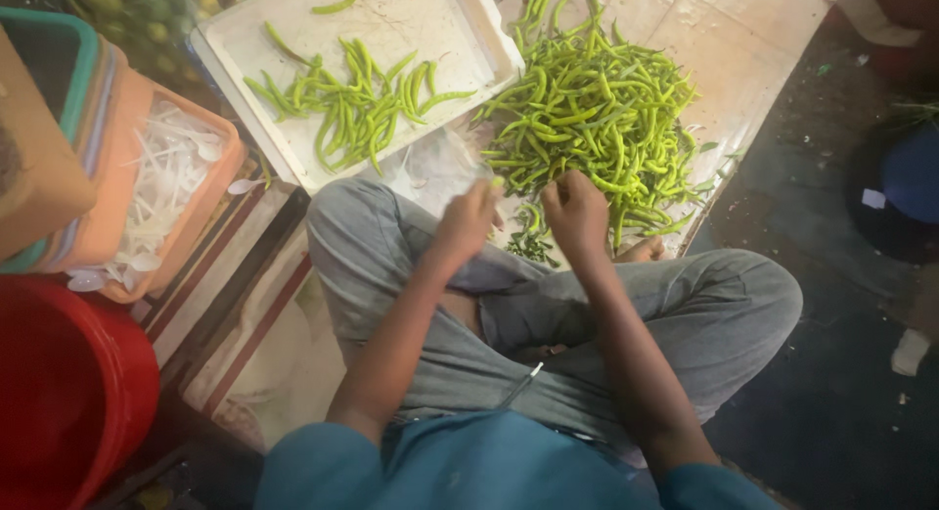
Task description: The person sits cross-legged on the floor and repeatedly picks up green chilies from a large pile, removes the stems by hand, and places the trimmed chilies into a white tray. The person handles the chilies one at a time, separating the stems and placing them on the floor.
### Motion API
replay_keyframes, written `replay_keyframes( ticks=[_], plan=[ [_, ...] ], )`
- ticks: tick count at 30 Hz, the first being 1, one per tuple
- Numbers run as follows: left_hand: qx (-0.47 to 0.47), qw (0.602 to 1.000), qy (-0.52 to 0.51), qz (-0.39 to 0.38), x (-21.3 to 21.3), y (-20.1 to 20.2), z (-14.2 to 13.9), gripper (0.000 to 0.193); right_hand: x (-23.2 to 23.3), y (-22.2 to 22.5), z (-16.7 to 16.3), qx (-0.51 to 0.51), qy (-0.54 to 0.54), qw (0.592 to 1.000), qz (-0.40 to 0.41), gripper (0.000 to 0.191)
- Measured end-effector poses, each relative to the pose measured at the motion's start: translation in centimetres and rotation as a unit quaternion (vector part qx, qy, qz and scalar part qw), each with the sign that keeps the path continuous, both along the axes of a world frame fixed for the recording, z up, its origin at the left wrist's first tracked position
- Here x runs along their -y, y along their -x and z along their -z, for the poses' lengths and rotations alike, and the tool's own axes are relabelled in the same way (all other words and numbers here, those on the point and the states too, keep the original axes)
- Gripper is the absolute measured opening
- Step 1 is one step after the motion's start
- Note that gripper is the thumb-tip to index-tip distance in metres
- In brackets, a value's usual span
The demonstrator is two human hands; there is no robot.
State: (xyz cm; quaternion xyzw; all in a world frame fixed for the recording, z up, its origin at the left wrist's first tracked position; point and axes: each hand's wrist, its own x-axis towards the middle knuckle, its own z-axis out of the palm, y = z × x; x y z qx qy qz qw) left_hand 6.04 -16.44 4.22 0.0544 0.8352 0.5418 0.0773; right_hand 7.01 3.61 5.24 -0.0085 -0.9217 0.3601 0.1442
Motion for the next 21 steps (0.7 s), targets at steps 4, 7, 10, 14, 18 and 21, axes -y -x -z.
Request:
replay_keyframes(
  ticks=[4,7,10,14,18,21],
  plan=[
    [0.014,0.987,-0.048,-0.152,4.4,4.4,0.7,0.027,-3.6,0.9,2.9,0.227,-0.151,0.961,-0.052,0.022],
    [-0.075,0.965,-0.134,-0.214,8.0,8.0,0.6,0.029,-4.2,0.9,5.0,0.309,-0.277,0.908,-0.061,0.019],
    [-0.107,0.941,-0.152,-0.283,11.0,10.8,0.0,0.046,-3.8,1.0,5.7,0.271,-0.268,0.923,-0.054,0.025],
    [-0.186,0.939,-0.064,-0.281,14.6,14.9,0.0,0.068,-1.8,1.5,5.9,0.115,-0.218,0.966,-0.081,0.020],
    [-0.110,0.920,0.139,-0.349,14.3,15.0,2.0,0.082,-0.2,1.7,5.7,0.089,-0.217,0.958,-0.163,0.016],
    [-0.139,0.941,0.197,-0.238,12.0,13.9,2.8,0.071,0.0,2.0,5.2,0.094,-0.192,0.962,-0.170,0.015]
  ],
)
